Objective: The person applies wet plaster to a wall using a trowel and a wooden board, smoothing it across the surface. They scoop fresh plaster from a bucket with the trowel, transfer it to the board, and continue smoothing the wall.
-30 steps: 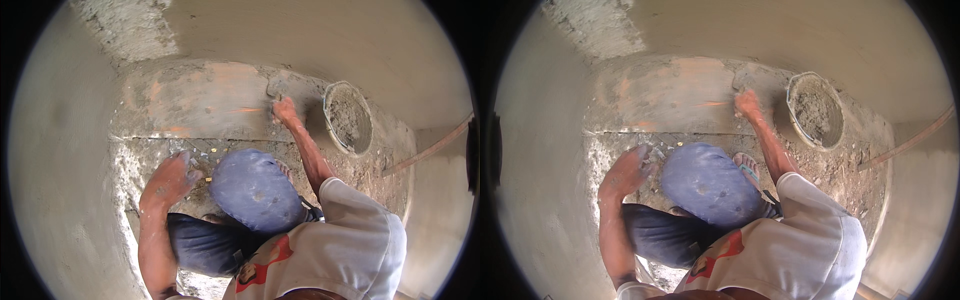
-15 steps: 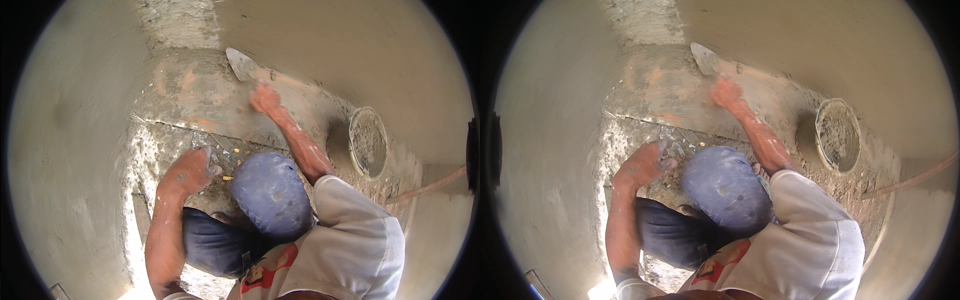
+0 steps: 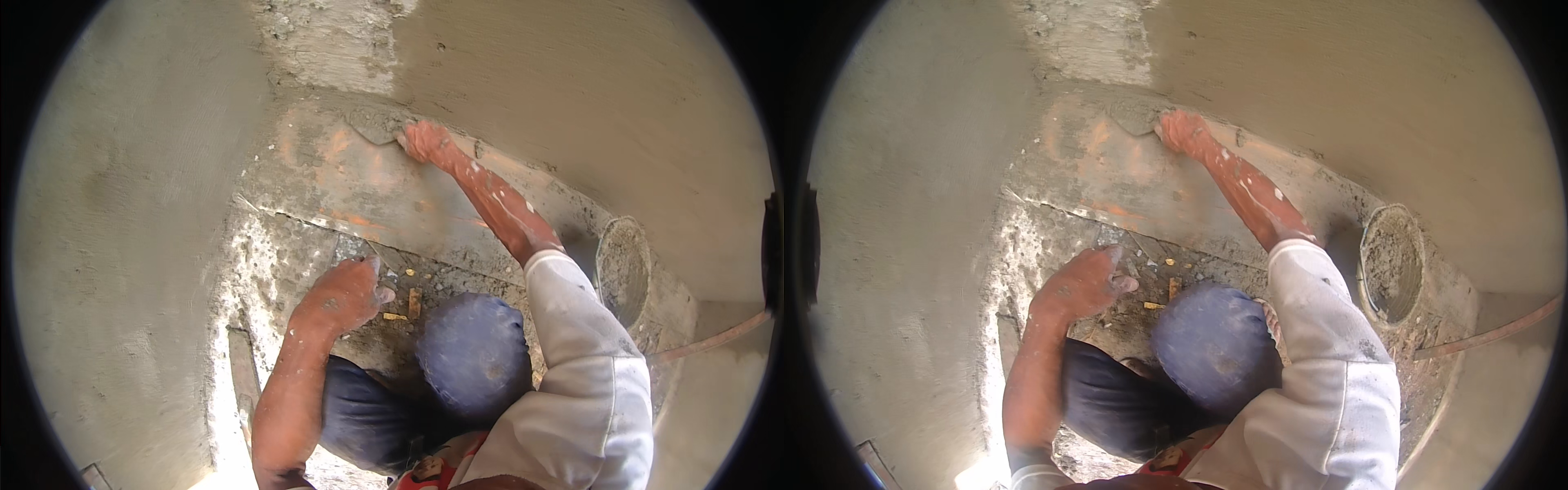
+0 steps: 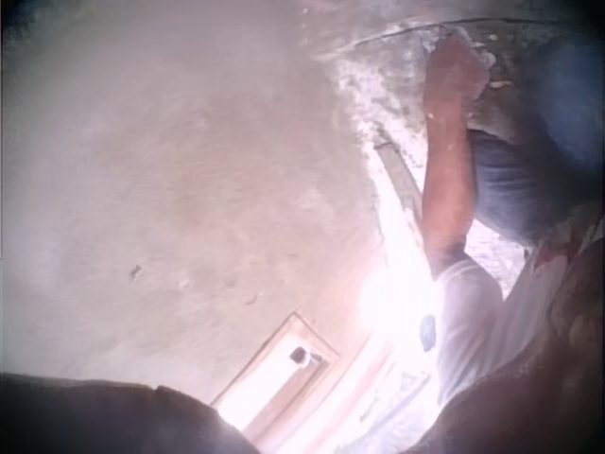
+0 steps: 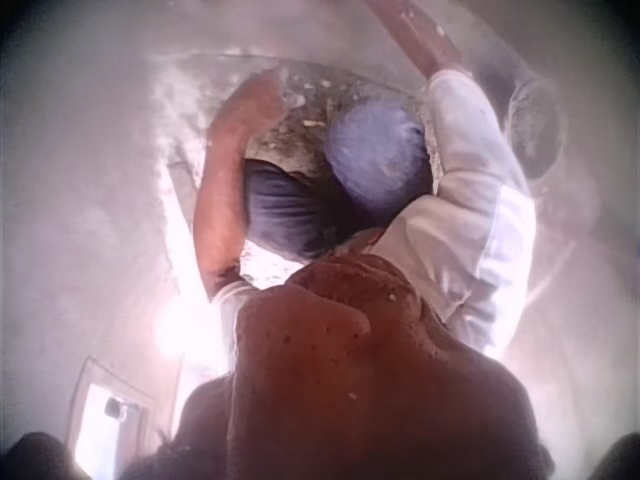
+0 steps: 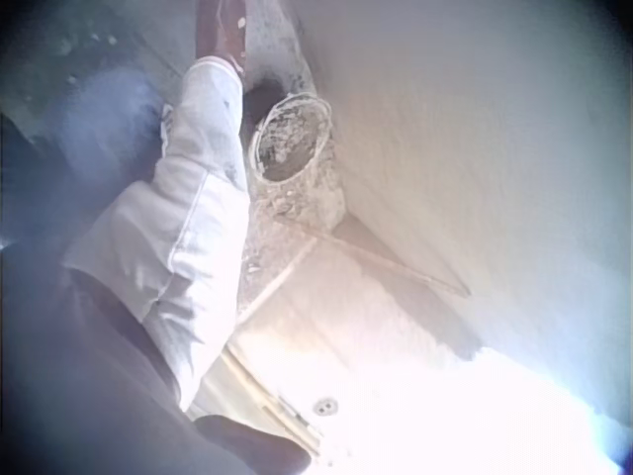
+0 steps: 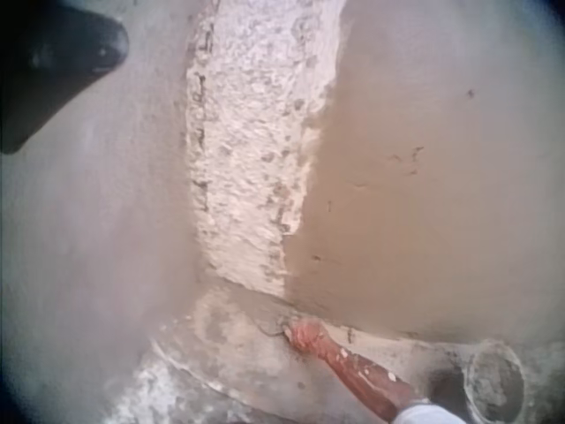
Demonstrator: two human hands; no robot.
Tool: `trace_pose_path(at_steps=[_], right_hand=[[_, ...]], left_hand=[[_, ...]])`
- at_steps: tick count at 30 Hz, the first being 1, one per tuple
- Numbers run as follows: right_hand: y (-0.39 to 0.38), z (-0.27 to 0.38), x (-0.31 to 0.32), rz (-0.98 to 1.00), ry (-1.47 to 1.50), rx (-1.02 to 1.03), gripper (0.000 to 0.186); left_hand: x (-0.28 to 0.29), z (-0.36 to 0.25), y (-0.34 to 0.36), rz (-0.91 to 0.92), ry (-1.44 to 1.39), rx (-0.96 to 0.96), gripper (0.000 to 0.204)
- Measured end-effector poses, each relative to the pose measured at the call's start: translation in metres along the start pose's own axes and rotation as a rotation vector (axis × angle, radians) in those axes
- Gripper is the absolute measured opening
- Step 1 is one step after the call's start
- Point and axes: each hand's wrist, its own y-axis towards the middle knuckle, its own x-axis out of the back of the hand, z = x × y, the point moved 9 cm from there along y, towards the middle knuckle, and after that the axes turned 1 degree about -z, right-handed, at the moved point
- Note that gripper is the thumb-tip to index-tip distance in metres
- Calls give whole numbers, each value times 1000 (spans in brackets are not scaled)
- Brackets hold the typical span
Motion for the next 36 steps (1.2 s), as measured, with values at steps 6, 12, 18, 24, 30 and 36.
trace_pose_path(at_steps=[6, 12, 18, 24, 30, 36], right_hand=[[42, -5, 2, 68, 99, -187, 35], [-12, 9, 46, -17, 276, -228, 41], [-118, 12, 56, 153, 353, -212, 44], [-97, -35, 10, -56, 294, -249, 41], [-48, -51, 9, 69, 133, -316, 43], [-50, -40, 42, 25, 180, -416, 43]], left_hand=[[-3, 18, 8, 8, -9, 14, 56], [2, 21, 5, 10, -18, 21, 57], [-1, 17, 16, -25, -25, -43, 50], [-3, 5, 20, -32, -32, -59, 48], [0, 12, 20, -25, -18, -27, 50], [1, 19, 27, -41, -69, -4, 45]])
